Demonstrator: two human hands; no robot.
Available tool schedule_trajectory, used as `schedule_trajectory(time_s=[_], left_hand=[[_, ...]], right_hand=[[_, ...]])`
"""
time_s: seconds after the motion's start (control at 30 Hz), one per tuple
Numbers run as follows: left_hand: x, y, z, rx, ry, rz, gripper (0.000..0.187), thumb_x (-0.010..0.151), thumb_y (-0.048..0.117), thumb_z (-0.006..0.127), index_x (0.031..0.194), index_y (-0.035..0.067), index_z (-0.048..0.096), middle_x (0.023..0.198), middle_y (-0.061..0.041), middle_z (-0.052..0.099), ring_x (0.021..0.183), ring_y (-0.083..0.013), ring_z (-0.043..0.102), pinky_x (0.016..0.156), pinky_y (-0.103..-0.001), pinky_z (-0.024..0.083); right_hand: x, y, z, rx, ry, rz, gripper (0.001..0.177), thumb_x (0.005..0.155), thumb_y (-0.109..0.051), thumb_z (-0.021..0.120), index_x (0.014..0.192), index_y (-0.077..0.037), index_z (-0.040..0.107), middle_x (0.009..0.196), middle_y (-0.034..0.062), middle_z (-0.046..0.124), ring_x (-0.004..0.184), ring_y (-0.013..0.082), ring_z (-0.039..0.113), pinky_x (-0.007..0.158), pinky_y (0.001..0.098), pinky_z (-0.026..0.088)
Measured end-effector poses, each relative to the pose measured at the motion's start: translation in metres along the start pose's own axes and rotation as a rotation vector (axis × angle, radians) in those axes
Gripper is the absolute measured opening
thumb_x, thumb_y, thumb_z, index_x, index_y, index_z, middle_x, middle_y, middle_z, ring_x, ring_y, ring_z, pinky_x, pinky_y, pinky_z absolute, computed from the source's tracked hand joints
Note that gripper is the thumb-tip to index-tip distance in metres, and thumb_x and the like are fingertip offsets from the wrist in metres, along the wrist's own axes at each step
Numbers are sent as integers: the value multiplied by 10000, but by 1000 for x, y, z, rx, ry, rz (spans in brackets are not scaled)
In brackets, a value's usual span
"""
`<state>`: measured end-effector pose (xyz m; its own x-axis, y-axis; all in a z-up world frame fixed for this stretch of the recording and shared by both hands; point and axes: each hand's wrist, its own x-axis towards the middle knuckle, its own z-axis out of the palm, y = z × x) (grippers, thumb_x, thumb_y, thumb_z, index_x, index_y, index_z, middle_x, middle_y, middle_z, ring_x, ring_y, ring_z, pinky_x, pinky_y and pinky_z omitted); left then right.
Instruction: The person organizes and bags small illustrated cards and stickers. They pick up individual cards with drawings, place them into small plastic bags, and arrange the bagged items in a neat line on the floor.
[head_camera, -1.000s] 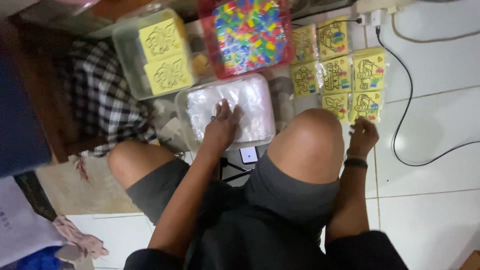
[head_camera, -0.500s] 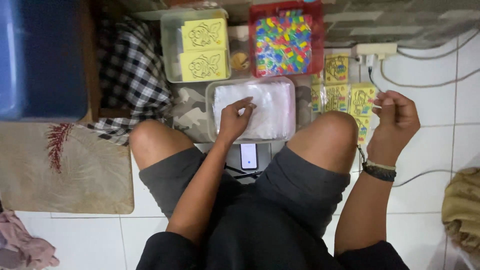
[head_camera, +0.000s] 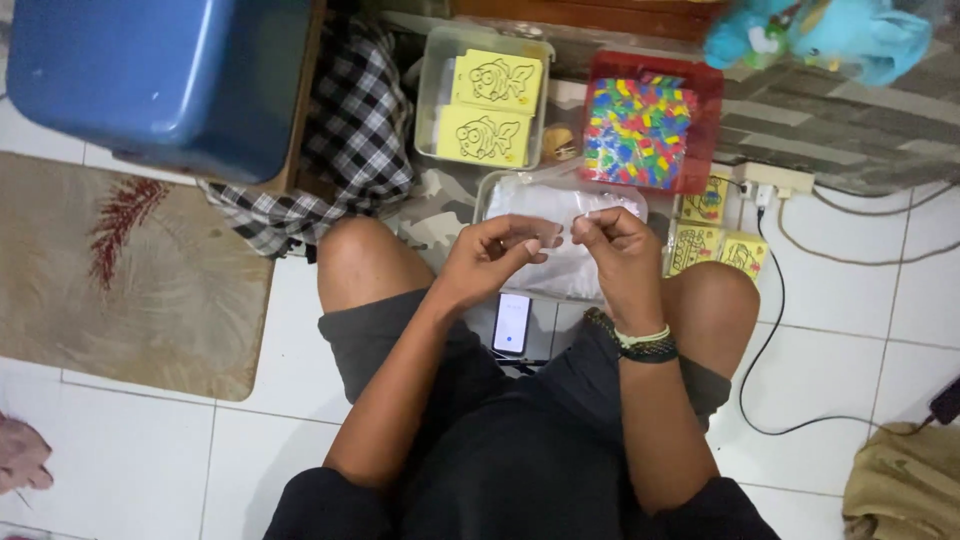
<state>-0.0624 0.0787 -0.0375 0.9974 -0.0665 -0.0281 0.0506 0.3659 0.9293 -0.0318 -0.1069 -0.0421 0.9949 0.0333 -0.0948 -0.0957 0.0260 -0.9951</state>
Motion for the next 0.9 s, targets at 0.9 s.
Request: schedule_trajectory(time_s=[0.9], left_hand=[[-5,23,0,470,4,-63,139,896,58,757,1018,117,788,760,-141,770,720,-178,758,601,-278,606]], right_hand=[[-12,-61,6,-455,-246,-539,182,864,-50,859,1002,-35,739,1293,193,604,1165,347,617,995,449,488]])
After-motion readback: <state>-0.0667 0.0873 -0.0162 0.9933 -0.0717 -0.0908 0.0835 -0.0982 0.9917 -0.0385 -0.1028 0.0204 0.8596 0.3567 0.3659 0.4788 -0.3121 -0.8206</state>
